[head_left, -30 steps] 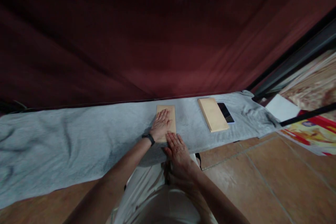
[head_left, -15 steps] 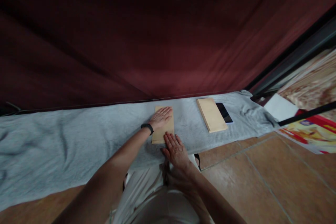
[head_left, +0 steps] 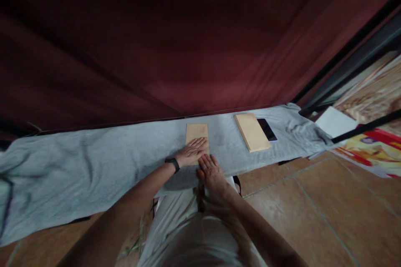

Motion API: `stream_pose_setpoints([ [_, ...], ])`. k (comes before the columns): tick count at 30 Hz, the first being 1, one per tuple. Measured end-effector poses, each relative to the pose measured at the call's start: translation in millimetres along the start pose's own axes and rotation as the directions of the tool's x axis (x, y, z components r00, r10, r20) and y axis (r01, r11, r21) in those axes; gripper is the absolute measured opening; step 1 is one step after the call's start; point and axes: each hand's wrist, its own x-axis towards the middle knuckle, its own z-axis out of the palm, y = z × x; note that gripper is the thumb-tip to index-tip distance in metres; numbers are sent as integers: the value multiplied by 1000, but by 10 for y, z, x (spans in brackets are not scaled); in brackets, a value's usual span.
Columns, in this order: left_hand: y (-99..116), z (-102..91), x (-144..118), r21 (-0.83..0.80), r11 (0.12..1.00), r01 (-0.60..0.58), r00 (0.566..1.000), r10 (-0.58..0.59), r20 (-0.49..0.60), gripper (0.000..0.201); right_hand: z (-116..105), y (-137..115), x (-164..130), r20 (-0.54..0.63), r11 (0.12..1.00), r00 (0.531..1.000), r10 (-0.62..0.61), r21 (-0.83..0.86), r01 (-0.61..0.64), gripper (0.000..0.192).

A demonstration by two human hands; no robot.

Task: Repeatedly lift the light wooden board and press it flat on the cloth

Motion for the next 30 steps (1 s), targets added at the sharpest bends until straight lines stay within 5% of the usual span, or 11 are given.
stream_pose_setpoints([
  [8,258,56,-256,-38,995,93,995,-94,-25,67,1,-37,-70,-66,1000,998,-1,17,2,46],
  [16,605,372,-796,118,976,181,942,-137,-305,72,58,6,-121,-62,999,997,-48,-3,48,60],
  [23,623,382,-1040,114,967,227,940,-187,-284,72,-43,-83,34,-21,999,999,44,5,-44,50],
  [30,600,339,-1071,105,976,191,949,-156,-275,69,-75,-60,-10,15,995,996,-92,33,91,50],
])
